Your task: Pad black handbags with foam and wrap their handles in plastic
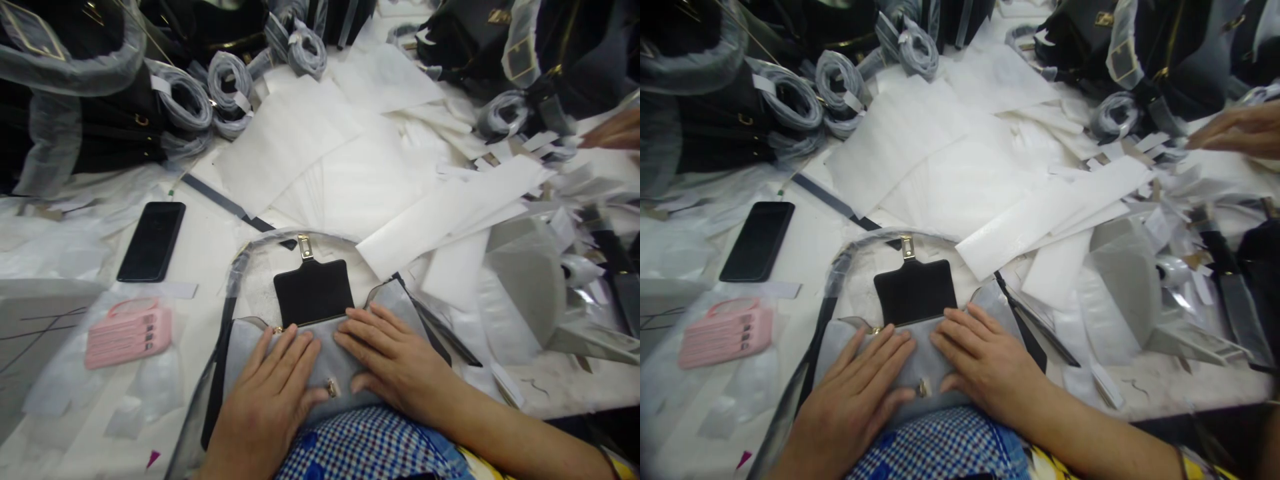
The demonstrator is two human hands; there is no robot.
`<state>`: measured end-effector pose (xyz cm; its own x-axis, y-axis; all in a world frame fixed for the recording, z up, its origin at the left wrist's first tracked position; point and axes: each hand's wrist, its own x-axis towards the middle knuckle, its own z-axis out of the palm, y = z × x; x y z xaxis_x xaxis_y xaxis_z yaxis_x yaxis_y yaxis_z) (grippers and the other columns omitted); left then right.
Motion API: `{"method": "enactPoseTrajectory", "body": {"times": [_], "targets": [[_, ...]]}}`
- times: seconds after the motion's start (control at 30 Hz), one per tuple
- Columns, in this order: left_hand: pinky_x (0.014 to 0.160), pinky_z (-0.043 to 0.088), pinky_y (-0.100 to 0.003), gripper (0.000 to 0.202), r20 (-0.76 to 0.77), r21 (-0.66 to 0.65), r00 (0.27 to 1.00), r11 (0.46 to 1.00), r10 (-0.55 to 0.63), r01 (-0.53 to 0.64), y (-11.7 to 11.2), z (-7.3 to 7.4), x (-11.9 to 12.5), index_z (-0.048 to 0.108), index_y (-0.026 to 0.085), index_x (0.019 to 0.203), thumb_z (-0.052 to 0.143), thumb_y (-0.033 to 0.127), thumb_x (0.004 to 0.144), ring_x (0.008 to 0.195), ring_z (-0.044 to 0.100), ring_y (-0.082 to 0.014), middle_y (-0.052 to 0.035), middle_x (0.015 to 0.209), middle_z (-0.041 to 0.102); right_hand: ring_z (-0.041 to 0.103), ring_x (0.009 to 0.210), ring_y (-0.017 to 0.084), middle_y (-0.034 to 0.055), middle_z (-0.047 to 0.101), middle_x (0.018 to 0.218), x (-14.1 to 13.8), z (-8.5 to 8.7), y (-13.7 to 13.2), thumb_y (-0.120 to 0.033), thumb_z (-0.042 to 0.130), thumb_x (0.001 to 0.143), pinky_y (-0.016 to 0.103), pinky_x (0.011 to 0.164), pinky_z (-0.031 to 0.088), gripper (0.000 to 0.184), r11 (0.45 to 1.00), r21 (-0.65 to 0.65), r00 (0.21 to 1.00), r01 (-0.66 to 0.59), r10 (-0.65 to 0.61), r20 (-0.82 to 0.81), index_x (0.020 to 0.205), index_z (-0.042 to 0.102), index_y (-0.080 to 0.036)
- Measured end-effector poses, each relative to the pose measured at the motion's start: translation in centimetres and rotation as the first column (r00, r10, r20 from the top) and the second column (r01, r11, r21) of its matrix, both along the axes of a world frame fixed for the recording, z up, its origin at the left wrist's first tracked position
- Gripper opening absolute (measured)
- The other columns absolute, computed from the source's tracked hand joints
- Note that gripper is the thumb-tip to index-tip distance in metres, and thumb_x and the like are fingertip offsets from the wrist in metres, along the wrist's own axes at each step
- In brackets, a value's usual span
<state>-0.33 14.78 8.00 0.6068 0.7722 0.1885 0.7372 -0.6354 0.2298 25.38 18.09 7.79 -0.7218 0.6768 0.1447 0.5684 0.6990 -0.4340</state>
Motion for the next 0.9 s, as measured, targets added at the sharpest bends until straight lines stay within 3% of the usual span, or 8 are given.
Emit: {"method": "enactPoseTrajectory", "body": {"times": [0.07,0.17,0.33,0.47,0.57,0.73,0.83,0.9], "targets": [[0.123,0.011,-0.048,0.065,-0.085,-0.036,0.996,0.999,-0.032,0.029,-0.7,0.1,-0.3,0.049,0.013,0.142,0.053,0.056,0.094,0.139,0.042,-0.0300,-0.0084,0.147,0.053,0.039,0.141,0.031,0.0118,0.057,0.140,0.4,0.0,-0.6,-0.063,0.051,0.093,0.052,0.120,0.027,0.069,0.998,-0.066,0.997,-0.005,0.010,0.071,0.141,0.051,-0.014],[0.121,0.006,-0.055,0.075,-0.156,-0.057,0.987,0.998,-0.044,0.035,-1.5,-0.1,-0.4,0.040,0.022,0.149,0.051,0.066,0.089,0.146,0.028,-0.0354,-0.0080,0.157,0.039,0.031,0.145,0.032,0.0129,0.050,0.146,0.5,-0.1,-1.0,-0.061,0.051,0.093,0.055,0.121,0.022,0.071,0.994,-0.105,0.993,-0.008,0.020,0.116,0.147,0.046,-0.015],[0.117,0.014,-0.064,0.070,-0.148,-0.083,0.988,0.996,-0.033,0.021,-2.0,-1.0,-0.2,0.036,0.030,0.151,0.050,0.062,0.091,0.148,0.022,-0.0372,-0.0086,0.160,0.032,0.033,0.144,0.031,0.0141,0.049,0.146,0.4,-0.4,-1.2,-0.055,0.054,0.093,0.054,0.121,0.022,0.066,0.998,-0.057,0.996,0.003,0.003,0.094,0.146,0.047,-0.015],[0.117,0.017,-0.066,0.069,-0.148,-0.072,0.989,0.997,-0.005,-0.005,-2.2,-1.5,-0.1,0.035,0.033,0.151,0.052,0.059,0.090,0.149,0.021,-0.0367,-0.0087,0.160,0.032,0.042,0.139,0.031,0.0150,0.055,0.140,0.3,0.8,-1.0,-0.047,0.058,0.093,0.054,0.119,0.026,0.059,0.999,-0.036,0.997,-0.024,0.027,0.079,0.142,0.052,-0.017],[0.115,0.021,-0.068,0.070,-0.145,-0.082,0.989,0.997,-0.020,0.008,-2.1,-1.7,-0.2,0.032,0.035,0.152,0.049,0.063,0.090,0.148,0.024,-0.0375,-0.0094,0.160,0.032,0.057,0.124,0.026,0.0118,0.067,0.125,-1.1,1.7,1.1,-0.036,0.055,0.097,0.045,0.111,0.039,0.038,0.998,-0.063,1.000,0.027,-0.027,-0.002,0.130,0.063,-0.020],[0.116,0.018,-0.068,0.068,-0.138,-0.110,0.990,0.994,-0.021,0.006,-1.9,-1.4,-0.2,0.034,0.036,0.151,0.046,0.064,0.091,0.148,0.024,-0.0374,-0.0090,0.160,0.032,0.067,0.107,0.027,0.0123,0.074,0.110,-6.2,2.1,8.3,-0.027,0.063,0.089,0.036,0.097,0.048,0.028,0.895,-0.212,0.906,0.393,-0.416,-0.075,0.114,0.072,-0.016],[0.117,0.017,-0.068,0.067,-0.114,-0.100,0.993,0.995,-0.010,-0.002,-2.1,-1.2,-0.2,0.037,0.034,0.150,0.048,0.064,0.090,0.148,0.024,-0.0379,-0.0097,0.159,0.034,0.073,0.086,0.027,0.0093,0.077,0.082,-8.0,2.0,11.0,-0.025,0.067,0.085,0.033,0.082,0.054,0.023,0.853,-0.278,0.877,0.442,-0.476,-0.068,0.101,0.076,-0.012],[0.117,0.017,-0.067,0.067,-0.086,-0.075,0.996,0.997,-0.013,0.006,-2.1,-1.3,-0.2,0.040,0.033,0.149,0.050,0.064,0.090,0.147,0.026,-0.0382,-0.0100,0.157,0.038,0.074,0.083,0.024,0.0070,0.078,0.081,-7.9,2.2,11.0,-0.024,0.066,0.086,0.029,0.078,0.056,0.026,0.848,-0.312,0.868,0.428,-0.482,-0.120,0.107,0.075,-0.011]]}}
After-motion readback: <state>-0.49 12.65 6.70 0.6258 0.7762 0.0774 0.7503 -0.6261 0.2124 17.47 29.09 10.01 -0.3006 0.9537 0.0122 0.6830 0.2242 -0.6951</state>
